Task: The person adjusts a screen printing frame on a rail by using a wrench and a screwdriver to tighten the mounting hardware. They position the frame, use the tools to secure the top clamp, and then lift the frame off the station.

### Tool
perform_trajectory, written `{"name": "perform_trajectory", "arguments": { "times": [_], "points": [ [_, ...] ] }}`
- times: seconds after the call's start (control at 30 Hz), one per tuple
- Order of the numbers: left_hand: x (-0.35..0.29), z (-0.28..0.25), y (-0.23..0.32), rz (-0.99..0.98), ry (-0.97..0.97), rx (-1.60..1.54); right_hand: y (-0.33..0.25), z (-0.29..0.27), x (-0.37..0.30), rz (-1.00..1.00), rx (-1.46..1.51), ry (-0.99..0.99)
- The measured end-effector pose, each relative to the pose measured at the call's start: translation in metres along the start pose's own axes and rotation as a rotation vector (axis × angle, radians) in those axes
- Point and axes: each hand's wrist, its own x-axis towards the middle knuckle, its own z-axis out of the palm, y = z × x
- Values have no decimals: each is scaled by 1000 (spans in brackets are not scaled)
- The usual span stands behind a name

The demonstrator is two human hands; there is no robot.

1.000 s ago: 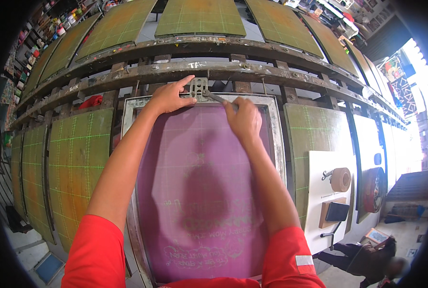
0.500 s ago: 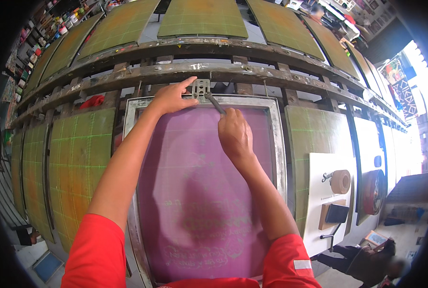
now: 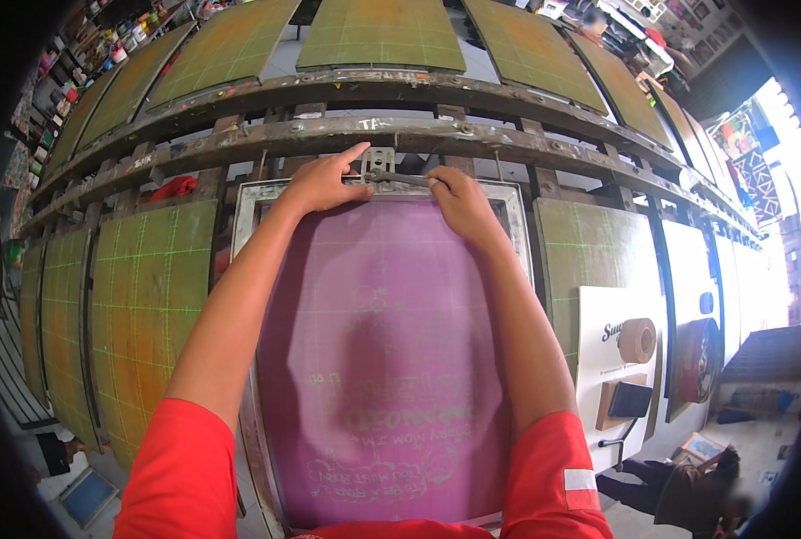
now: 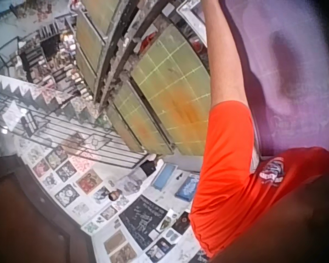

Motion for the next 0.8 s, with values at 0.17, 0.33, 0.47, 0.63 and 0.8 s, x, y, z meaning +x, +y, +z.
{"name": "perform_trajectory", "arguments": {
  "times": [0.17, 0.33, 0.47, 0.63, 0.8],
  "points": [
    [-1, -1, 3, -4, -13, 28, 7, 1, 17, 29, -45, -92],
    [-1, -2, 6, -3, -8, 29, -2, -1, 9, 113, -100, -152],
    [1, 1, 2, 3, -7, 26, -13, 32, -27, 158, -122, -75],
    [1, 1, -3, 18, -1, 17, -61, 64, -60, 245, -6, -15],
    [6, 2, 0, 19, -22, 25, -25, 32, -44, 250, 236, 141]
  ]
}}
